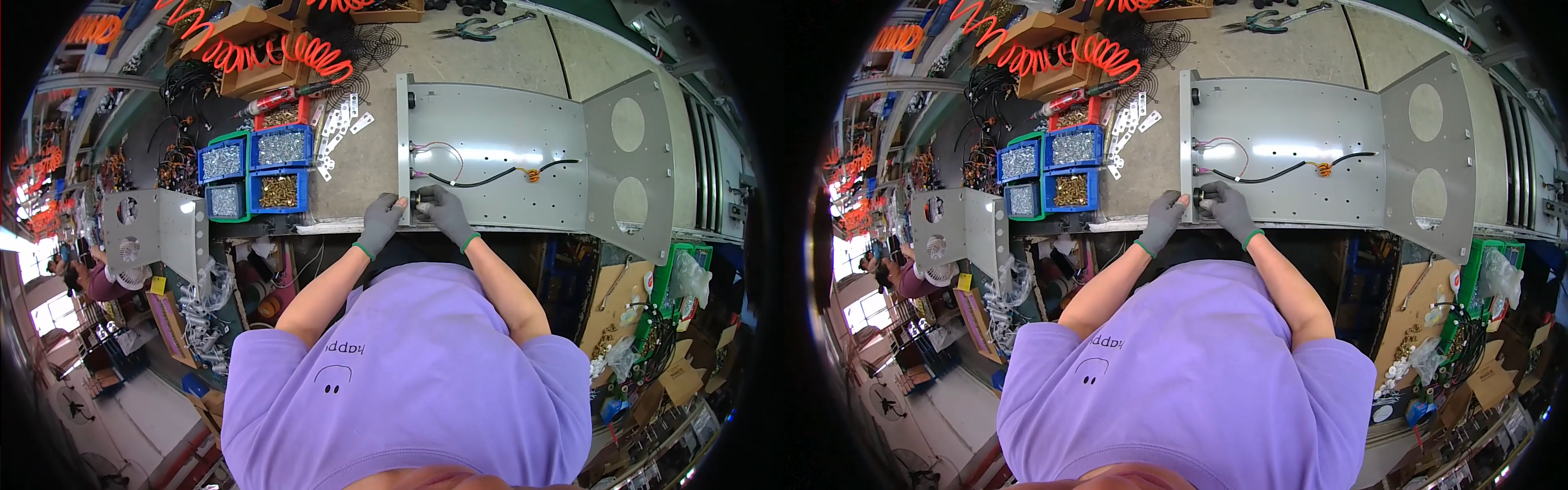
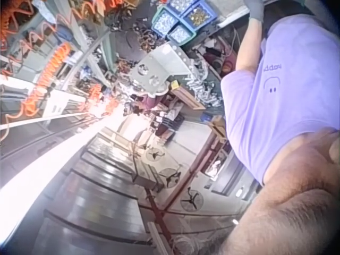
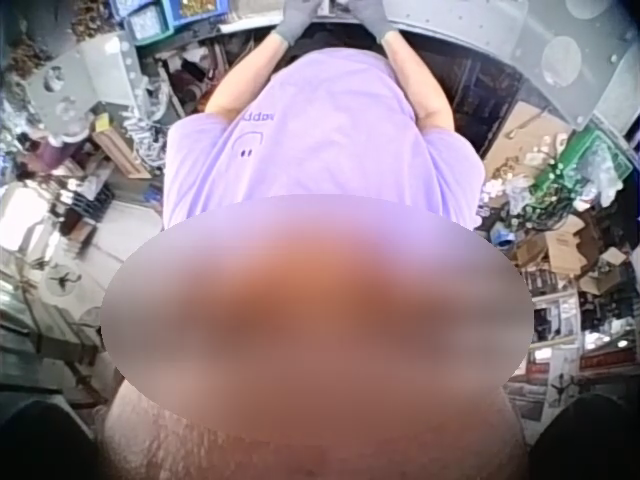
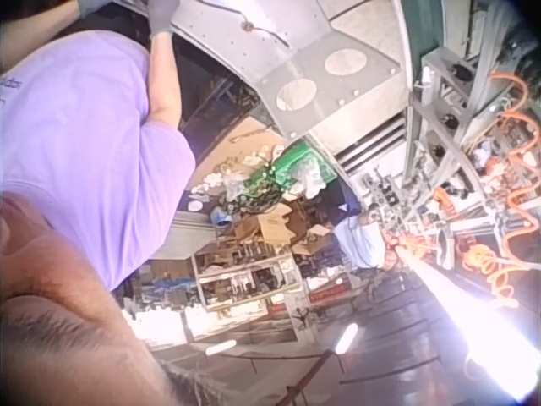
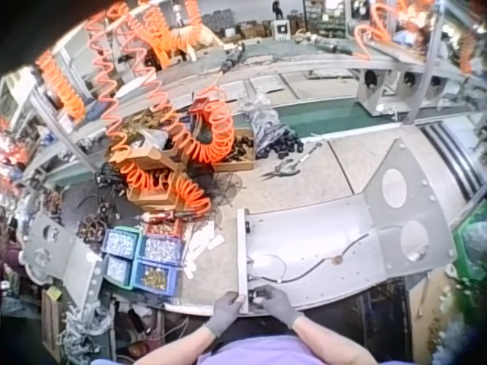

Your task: Assembling and wiring components onto a solar equipment panel using hand tools and pneumatic drivers.

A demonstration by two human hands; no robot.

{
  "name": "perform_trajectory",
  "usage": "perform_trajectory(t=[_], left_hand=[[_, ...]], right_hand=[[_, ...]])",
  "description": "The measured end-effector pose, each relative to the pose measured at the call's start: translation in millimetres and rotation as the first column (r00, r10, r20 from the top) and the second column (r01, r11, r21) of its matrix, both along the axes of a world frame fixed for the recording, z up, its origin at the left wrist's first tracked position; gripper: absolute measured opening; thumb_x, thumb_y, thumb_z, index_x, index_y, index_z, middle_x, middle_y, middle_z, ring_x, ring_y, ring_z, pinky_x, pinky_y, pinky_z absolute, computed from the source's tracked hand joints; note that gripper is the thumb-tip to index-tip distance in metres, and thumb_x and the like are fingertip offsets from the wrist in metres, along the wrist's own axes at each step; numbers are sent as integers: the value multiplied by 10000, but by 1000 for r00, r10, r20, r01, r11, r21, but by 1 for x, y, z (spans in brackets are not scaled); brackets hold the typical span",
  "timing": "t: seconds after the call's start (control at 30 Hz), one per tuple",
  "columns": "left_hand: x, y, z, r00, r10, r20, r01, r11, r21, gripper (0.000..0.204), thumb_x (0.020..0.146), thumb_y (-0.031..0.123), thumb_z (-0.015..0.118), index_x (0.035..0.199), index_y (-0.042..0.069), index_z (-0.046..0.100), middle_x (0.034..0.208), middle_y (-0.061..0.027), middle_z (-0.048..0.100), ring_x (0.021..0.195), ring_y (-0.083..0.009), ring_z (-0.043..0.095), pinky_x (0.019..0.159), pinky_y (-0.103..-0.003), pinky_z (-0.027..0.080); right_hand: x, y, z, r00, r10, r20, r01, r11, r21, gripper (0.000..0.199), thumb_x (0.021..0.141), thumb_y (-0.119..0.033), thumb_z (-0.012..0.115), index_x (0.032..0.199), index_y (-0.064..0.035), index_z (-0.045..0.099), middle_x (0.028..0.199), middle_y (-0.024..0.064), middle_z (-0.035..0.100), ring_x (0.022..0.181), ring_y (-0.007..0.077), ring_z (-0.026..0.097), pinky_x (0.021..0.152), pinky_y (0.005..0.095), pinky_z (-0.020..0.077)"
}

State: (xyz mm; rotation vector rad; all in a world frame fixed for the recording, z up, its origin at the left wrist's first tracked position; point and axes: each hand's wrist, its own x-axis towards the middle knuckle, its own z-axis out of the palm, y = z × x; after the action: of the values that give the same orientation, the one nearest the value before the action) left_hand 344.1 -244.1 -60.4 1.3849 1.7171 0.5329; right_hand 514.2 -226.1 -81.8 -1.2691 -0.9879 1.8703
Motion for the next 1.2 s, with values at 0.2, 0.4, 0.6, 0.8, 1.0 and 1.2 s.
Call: perform_trajectory(t=[0.2,0.4,0.6,0.8,1.0,1.2], left_hand=[[-5,1,-9,999,-13,48,12,1000,24,316,860,283,551,796,-26,572,703,-140,512,650,-207,495,606,-333,401],[-6,1,-12,998,-27,56,25,999,37,296,858,258,560,814,-34,572,714,-126,520,660,-181,489,612,-319,405],[-4,1,-2,995,25,92,-24,1000,-13,292,850,258,565,818,-32,573,703,-118,517,651,-179,488,606,-317,403],[-7,2,-9,998,-20,67,18,999,32,288,845,251,566,796,-33,572,684,-106,512,635,-170,481,588,-312,395],[-7,2,-11,996,-27,85,23,999,48,286,840,239,563,783,-41,560,687,-114,501,633,-183,473,588,-322,389],[-6,2,-10,998,-20,59,16,998,63,282,837,231,557,780,-45,551,694,-123,500,634,-200,470,596,-328,387]], right_hand=[[-4,-2,2,989,17,149,-18,1000,2,268,794,21,564,1060,49,561,905,124,639,813,160,631,701,276,524],[-9,-19,-39,981,-144,132,103,954,281,231,809,-14,579,1035,34,591,935,119,641,818,162,629,744,272,508],[-3,1,4,999,-25,27,26,999,-47,242,836,-60,588,1048,58,582,955,140,626,839,192,627,710,280,522],[9,22,7,983,184,8,-179,963,-202,264,864,-99,570,1055,82,561,920,138,619,795,191,627,712,298,537],[4,23,8,989,133,64,-116,969,-216,207,843,-41,567,1011,80,574,898,142,632,737,194,641,666,296,547],[-5,-1,-7,991,0,136,-10,997,72,188,818,-4,568,996,55,573,911,125,635,736,178,634,677,279,520]])
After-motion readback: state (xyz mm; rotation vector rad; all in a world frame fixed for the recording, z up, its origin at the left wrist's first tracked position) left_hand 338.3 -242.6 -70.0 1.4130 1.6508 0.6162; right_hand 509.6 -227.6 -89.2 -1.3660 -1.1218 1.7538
